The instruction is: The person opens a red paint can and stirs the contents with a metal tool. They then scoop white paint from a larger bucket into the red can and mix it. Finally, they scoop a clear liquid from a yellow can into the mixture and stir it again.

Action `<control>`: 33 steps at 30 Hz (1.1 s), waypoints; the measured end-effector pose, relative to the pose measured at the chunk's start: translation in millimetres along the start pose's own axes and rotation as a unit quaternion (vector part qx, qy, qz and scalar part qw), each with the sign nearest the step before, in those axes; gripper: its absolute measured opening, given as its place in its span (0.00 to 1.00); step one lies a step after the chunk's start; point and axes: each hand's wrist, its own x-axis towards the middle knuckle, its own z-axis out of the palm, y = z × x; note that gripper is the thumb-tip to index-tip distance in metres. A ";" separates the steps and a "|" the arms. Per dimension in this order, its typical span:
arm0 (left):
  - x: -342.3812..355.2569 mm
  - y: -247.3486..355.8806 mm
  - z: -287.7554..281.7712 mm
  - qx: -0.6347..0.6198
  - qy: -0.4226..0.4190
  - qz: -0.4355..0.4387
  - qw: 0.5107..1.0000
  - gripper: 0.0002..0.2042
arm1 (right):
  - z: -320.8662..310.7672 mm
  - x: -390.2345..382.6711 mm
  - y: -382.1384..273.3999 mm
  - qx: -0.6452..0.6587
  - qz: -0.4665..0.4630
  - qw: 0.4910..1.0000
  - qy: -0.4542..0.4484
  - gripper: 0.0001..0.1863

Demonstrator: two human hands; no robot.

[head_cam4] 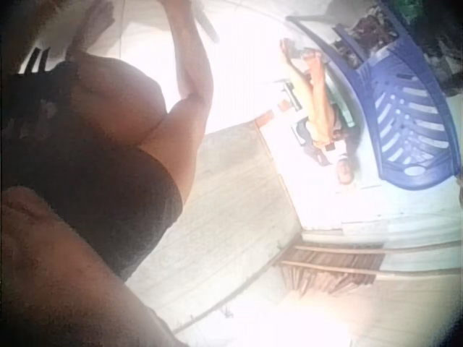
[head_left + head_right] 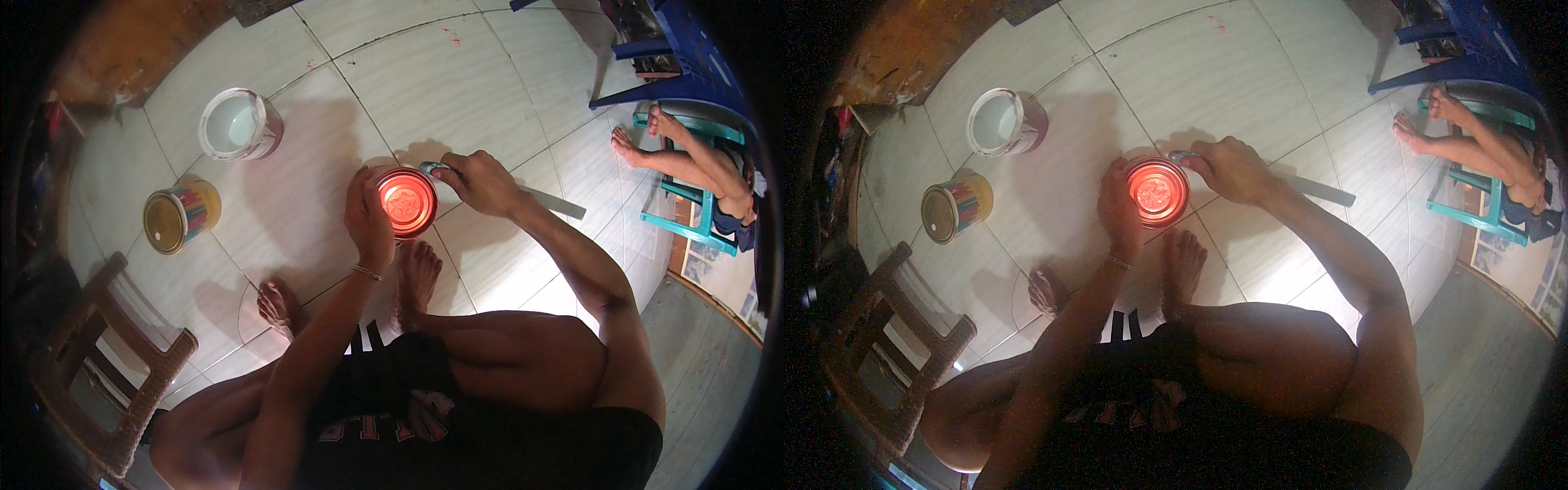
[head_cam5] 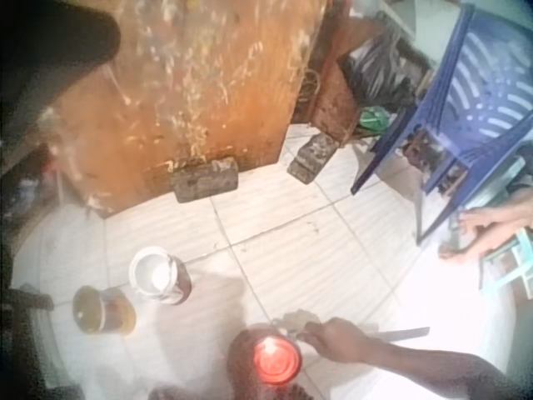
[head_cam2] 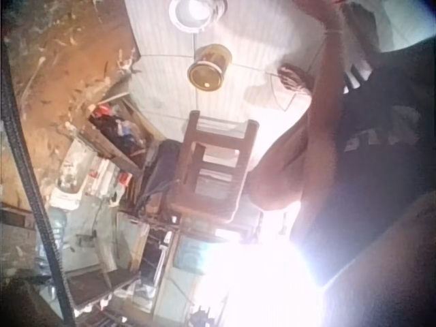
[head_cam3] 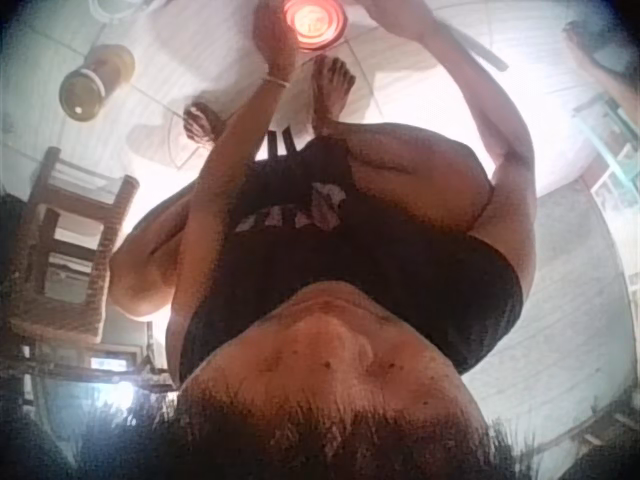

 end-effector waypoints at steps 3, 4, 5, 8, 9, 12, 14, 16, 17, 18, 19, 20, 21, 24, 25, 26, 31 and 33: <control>-2.7 4.6 4.9 -0.040 -0.003 -0.025 0.999 0.16 | -3.9 9.9 -5.0 -0.022 -0.020 0.999 -0.018 0.20; 0.1 2.5 4.8 -0.028 -0.008 -0.013 1.000 0.16 | -5.1 14.2 -5.5 -0.028 -0.032 0.999 -0.020 0.20; 3.5 0.7 3.8 -0.014 -0.014 0.000 1.000 0.16 | -5.6 19.0 -5.2 -0.031 -0.039 0.998 -0.032 0.21; 18.0 -4.3 1.1 0.054 -0.049 0.053 0.996 0.16 | -7.3 40.0 4.3 0.000 -0.055 0.996 -0.070 0.23; 21.1 -0.5 0.3 0.067 -0.072 0.040 0.994 0.16 | -3.7 48.9 12.9 0.038 -0.058 0.994 -0.085 0.25; 29.1 4.0 -2.9 0.101 -0.124 0.008 0.987 0.16 | 10.0 60.1 19.9 0.168 -0.021 0.974 -0.149 0.31; 30.8 4.5 -4.2 0.119 -0.141 -0.007 0.983 0.17 | 10.3 63.6 16.9 0.226 0.041 0.951 -0.206 0.32; 31.8 5.1 -8.0 0.119 -0.153 -0.023 0.981 0.19 | 2.3 63.4 10.0 0.249 0.124 0.923 -0.267 0.31; 32.1 6.6 -8.0 0.117 -0.163 -0.031 0.979 0.20 | 5.5 60.8 11.9 0.244 0.114 0.931 -0.248 0.32; 32.4 7.5 -7.6 0.115 -0.168 -0.026 0.979 0.20 | 10.2 57.7 15.1 0.238 0.104 0.938 -0.228 0.32; 33.0 8.6 -7.1 0.113 -0.174 -0.020 0.978 0.20 | 14.9 55.3 18.8 0.233 0.094 0.946 -0.207 0.32; 33.4 8.2 -6.5 0.111 -0.178 -0.013 0.978 0.21 | 17.4 57.1 24.0 0.229 0.057 0.951 -0.200 0.32; 33.2 7.5 -6.4 0.114 -0.177 -0.012 0.977 0.21 | 18.9 60.8 29.4 0.226 0.021 0.955 -0.193 0.31; 35.6 5.3 -7.0 0.115 -0.173 -0.008 0.978 0.21 | 16.3 61.9 29.9 0.310 0.075 0.912 -0.257 0.32; 34.6 4.7 -6.0 0.108 -0.173 -0.010 0.979 0.21 | 14.8 61.0 27.3 0.352 0.120 0.881 -0.292 0.32; 33.0 5.0 -5.3 0.102 -0.173 -0.014 0.980 0.20 | 16.0 58.4 27.6 0.373 0.132 0.869 -0.296 0.33; 35.7 7.0 -6.3 0.109 -0.188 -0.015 0.976 0.20 | 19.5 52.8 33.1 0.447 0.163 0.817 -0.326 0.31; 37.4 4.6 -7.3 0.099 -0.186 -0.020 0.977 0.20 | 13.4 50.7 21.3 0.446 0.176 0.819 -0.315 0.32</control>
